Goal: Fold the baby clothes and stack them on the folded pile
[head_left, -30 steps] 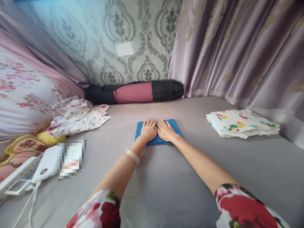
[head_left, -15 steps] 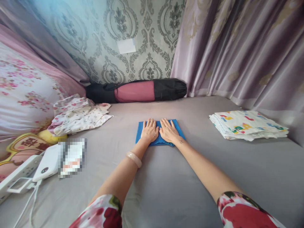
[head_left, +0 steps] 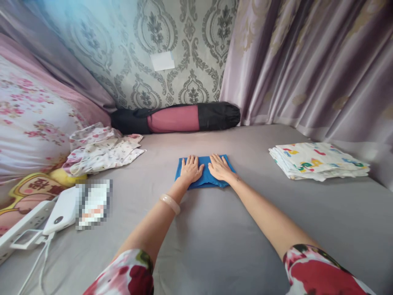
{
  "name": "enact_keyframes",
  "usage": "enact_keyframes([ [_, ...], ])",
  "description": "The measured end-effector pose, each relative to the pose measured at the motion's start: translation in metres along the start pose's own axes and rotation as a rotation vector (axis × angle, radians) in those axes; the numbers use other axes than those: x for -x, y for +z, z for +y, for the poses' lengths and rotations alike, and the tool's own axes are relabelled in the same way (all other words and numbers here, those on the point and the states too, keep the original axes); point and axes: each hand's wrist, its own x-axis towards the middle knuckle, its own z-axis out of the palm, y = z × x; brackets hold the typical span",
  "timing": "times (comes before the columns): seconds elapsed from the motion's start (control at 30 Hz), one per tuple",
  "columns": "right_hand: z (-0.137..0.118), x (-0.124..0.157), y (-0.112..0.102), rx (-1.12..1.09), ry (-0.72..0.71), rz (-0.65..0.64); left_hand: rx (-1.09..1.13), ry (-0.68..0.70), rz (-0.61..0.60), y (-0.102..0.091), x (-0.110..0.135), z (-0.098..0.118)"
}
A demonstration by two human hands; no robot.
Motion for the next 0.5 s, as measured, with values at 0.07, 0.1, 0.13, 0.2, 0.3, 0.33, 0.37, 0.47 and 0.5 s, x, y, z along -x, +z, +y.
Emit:
enact_keyframes([
  [0.07,0.006,0.003,-0.002,0.000,-0.007,0.010,-0.004,-0.021,-0.008,-0.003,0.004,-0.005],
  [0.1,0.009,0.005,-0.003,0.013,0.003,0.034,-0.011,-0.042,0.000,-0.004,0.006,-0.007],
  [0.13,0.011,0.007,-0.002,0.028,0.019,0.060,-0.019,-0.065,0.015,-0.004,0.009,-0.010],
  [0.2,0.014,0.010,0.001,0.056,0.053,0.098,-0.025,-0.100,0.043,-0.004,0.012,-0.013],
  [0.3,0.013,0.013,0.006,0.072,0.065,0.110,-0.017,-0.118,0.053,0.000,0.013,-0.015],
  [0.33,0.013,0.013,0.006,0.073,0.066,0.111,-0.014,-0.118,0.052,0.001,0.013,-0.015],
  [0.37,0.012,0.013,0.006,0.072,0.069,0.111,-0.011,-0.117,0.052,0.002,0.012,-0.015],
  [0.47,0.011,0.013,0.003,0.042,0.082,0.094,0.010,-0.119,0.051,0.001,0.012,-0.014],
  [0.5,0.011,0.013,0.001,0.019,0.089,0.082,0.022,-0.124,0.051,0.000,0.013,-0.015],
])
